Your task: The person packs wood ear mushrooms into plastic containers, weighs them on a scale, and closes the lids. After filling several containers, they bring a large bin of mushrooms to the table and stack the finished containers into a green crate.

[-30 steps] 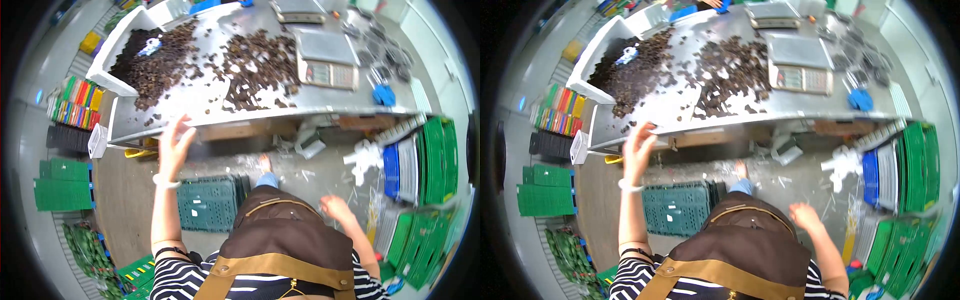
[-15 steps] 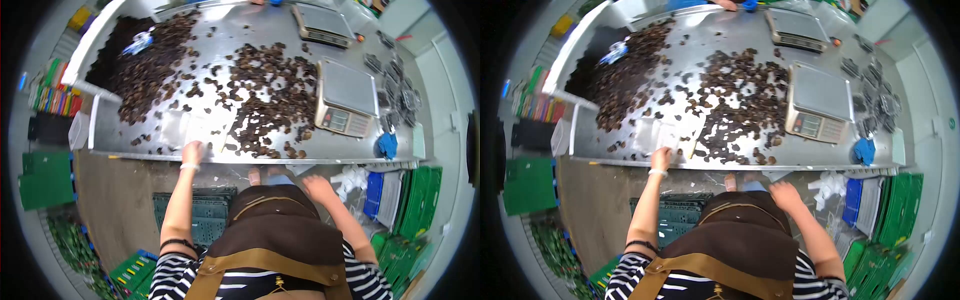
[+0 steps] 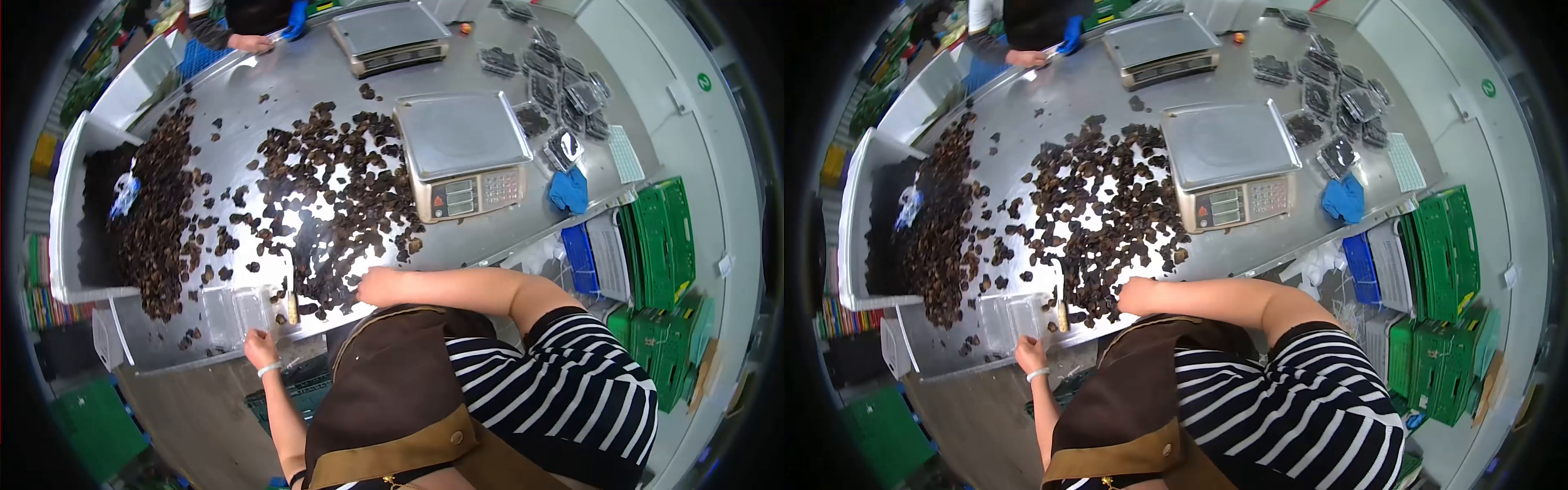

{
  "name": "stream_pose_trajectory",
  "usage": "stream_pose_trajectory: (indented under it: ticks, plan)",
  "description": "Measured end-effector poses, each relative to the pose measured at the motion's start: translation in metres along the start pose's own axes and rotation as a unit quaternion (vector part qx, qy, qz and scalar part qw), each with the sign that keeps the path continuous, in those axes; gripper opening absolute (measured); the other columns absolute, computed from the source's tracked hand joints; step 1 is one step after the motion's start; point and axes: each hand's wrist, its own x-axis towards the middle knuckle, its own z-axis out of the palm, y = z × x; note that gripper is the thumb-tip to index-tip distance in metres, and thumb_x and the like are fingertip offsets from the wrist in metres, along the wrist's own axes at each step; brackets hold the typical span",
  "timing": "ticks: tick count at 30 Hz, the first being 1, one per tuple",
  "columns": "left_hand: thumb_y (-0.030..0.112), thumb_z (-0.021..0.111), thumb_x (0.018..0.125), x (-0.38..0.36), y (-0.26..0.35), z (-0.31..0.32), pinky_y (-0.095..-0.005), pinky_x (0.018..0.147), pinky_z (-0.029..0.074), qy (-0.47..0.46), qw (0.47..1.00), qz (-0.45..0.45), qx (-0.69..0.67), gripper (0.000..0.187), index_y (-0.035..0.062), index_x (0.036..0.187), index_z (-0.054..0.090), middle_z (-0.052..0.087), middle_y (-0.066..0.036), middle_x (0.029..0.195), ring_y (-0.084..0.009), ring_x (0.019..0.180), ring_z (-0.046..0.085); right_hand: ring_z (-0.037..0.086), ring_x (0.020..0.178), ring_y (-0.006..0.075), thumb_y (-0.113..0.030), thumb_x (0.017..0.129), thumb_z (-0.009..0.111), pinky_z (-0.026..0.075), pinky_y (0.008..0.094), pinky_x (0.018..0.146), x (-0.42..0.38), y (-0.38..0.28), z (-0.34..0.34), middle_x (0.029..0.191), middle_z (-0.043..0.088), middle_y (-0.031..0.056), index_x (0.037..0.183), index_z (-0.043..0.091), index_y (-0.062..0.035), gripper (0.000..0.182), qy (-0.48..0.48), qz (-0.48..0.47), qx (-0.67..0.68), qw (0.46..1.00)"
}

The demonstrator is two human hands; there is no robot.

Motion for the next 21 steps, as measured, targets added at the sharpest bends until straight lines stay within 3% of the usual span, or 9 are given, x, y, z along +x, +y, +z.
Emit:
stream_pose_trajectory:
  ticks: [2,5,9,10,12,14,15,18,21]
  plan:
    - [0.012,0.08,0.074,0.002,-0.002,-0.01,-0.0444,0.064,0.047,0.002,1.0,-0.023,-0.019,0.025,0.0,0.073,0.058,0.061,-0.016,0.069,-0.0349,0.063,0.059,0.066,0.089,0.0288,-0.011,0.077,0.062,0.053,0.0425,0.078,-0.001,-0.008,-0.023,0.088,0.069,0.0082,0.085,0.068,-0.0062,0.012,0.127,-0.092,0.053,0.986]
    - [0.01,0.071,0.086,0.002,0.011,-0.032,-0.043,0.066,0.044,0.147,0.982,-0.061,-0.099,0.025,-0.0001,0.08,0.05,0.053,-0.014,0.073,-0.03,0.065,0.049,0.059,0.102,0.0255,-0.013,0.079,0.06,0.048,0.0391,0.087,0.005,-0.021,-0.05,0.104,0.063,0.0063,0.097,0.062,-0.0071,0.019,0.321,-0.14,0.045,0.935]
    - [0.002,0.064,0.083,0.015,0.071,-0.068,-0.0455,0.07,0.04,0.178,0.976,0.116,-0.044,0.01,0.0014,0.083,0.054,0.054,-0.016,0.078,-0.0359,0.074,0.052,0.053,0.12,0.024,-0.019,0.088,0.057,0.042,0.0412,0.102,0.024,-0.041,-0.099,0.132,0.057,0.0064,0.112,0.062,-0.0094,0.026,0.522,-0.168,-0.117,0.828]
    - [0.0,0.063,0.082,0.023,0.092,-0.074,-0.0459,0.07,0.039,0.144,0.971,0.189,-0.03,0.008,0.0024,0.083,0.055,0.054,-0.015,0.077,-0.0358,0.075,0.051,0.056,0.112,0.0245,-0.02,0.088,0.058,0.042,0.0425,0.102,0.024,-0.048,-0.114,0.122,0.058,0.0063,0.111,0.062,-0.0097,0.026,0.546,-0.164,-0.122,0.813]
    - [0.003,0.066,0.075,0.035,0.134,-0.075,-0.0439,0.066,0.036,0.121,0.923,0.357,-0.082,0.014,0.0051,0.087,0.058,0.052,-0.011,0.076,-0.0315,0.072,0.051,0.058,0.105,0.0249,-0.019,0.084,0.06,0.043,0.0422,0.098,0.028,-0.043,-0.114,0.109,0.061,0.0067,0.106,0.062,-0.0084,0.024,0.487,-0.015,-0.17,0.857]
    - [0.01,0.065,0.075,0.047,0.17,-0.081,-0.0456,0.085,0.044,0.078,0.854,0.48,-0.185,0.024,0.005,0.098,0.062,0.059,-0.01,0.09,-0.0297,0.091,0.059,0.06,0.086,0.0268,-0.012,0.075,0.061,0.047,0.0407,0.087,0.009,-0.017,-0.125,0.087,0.061,0.0098,0.089,0.062,-0.005,0.016,0.328,0.079,-0.13,0.932]
    - [0.01,0.068,0.075,0.052,0.189,-0.089,-0.045,0.094,0.043,0.09,0.849,0.503,-0.131,0.037,0.0117,0.112,0.064,0.06,-0.006,0.104,-0.0285,0.108,0.058,0.06,0.083,0.0275,-0.011,0.073,0.062,0.048,0.0412,0.079,0.0,0.006,-0.118,0.084,0.061,0.0101,0.088,0.062,-0.0055,0.015,0.454,0.065,-0.098,0.883]
    - [0.018,0.077,0.077,0.076,0.187,-0.078,-0.0491,0.108,0.034,0.111,0.878,0.454,-0.108,0.058,0.017,0.13,0.054,0.049,-0.009,0.138,-0.0297,0.129,0.044,0.058,0.081,0.0292,-0.009,0.076,0.06,0.045,0.0436,0.069,-0.048,0.078,-0.105,0.083,0.059,0.0107,0.089,0.06,-0.0056,0.014,0.46,0.177,-0.181,0.851]
    - [0.022,0.082,0.07,0.116,0.123,-0.075,-0.0481,0.103,0.039,0.109,0.944,0.283,-0.132,0.073,0.0073,0.134,0.05,0.049,-0.016,0.136,-0.0377,0.123,0.045,0.057,0.085,0.0357,-0.003,0.076,0.057,0.046,0.0448,0.072,-0.107,0.149,-0.07,0.088,0.058,0.0159,0.093,0.059,-0.0028,0.017,0.424,0.313,-0.195,0.827]
